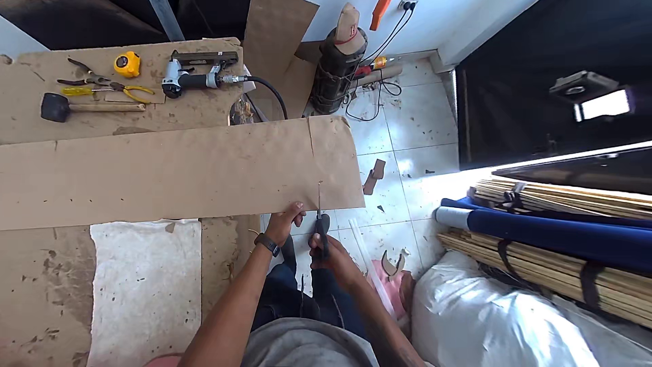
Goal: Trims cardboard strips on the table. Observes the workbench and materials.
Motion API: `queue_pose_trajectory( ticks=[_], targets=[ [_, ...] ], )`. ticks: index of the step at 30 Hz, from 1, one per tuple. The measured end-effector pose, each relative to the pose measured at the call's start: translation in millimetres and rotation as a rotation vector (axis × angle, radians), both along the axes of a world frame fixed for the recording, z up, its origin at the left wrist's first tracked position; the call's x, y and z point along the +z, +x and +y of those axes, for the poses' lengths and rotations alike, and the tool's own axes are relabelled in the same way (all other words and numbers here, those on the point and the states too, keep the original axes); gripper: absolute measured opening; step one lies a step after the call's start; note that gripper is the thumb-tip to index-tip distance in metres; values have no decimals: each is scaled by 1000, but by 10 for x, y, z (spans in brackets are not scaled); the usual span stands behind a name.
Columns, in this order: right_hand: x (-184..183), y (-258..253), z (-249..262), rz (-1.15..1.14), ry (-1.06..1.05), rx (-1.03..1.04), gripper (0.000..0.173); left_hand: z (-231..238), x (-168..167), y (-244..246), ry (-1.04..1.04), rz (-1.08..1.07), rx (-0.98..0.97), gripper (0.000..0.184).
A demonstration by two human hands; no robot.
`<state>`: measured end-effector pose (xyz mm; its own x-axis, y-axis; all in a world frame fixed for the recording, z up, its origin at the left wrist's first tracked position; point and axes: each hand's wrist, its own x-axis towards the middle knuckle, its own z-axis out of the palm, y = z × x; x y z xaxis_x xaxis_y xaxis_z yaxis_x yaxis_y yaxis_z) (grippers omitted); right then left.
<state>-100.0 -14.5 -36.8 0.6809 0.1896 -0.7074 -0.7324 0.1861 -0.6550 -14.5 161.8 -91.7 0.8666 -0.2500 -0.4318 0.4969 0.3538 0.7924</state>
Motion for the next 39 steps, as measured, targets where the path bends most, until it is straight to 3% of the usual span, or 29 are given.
queue_pose_trajectory(
  ticks=[9,25,28,31,36,39],
  targets=[
    [-20,28,-170,1,-21,128,50,41,-16,-49,-20,7,-16,24],
    [110,-137,-17,-194,-54,-33,42,-139,199,-74,-19,120,135,21],
    [189,-126,-22,-108,29,-22,44,-85,321,-146,22,97,76,19],
    [188,-74,17,-43,54,29,57,-31,381,-249,59,111,-6,19],
    [227,-149,85,-28,3,-52,48,-18,372,-337,30,161,-32,20],
    [267,-136,88,-134,-51,-94,44,-39,450,-300,7,148,-20,19]
  ],
)
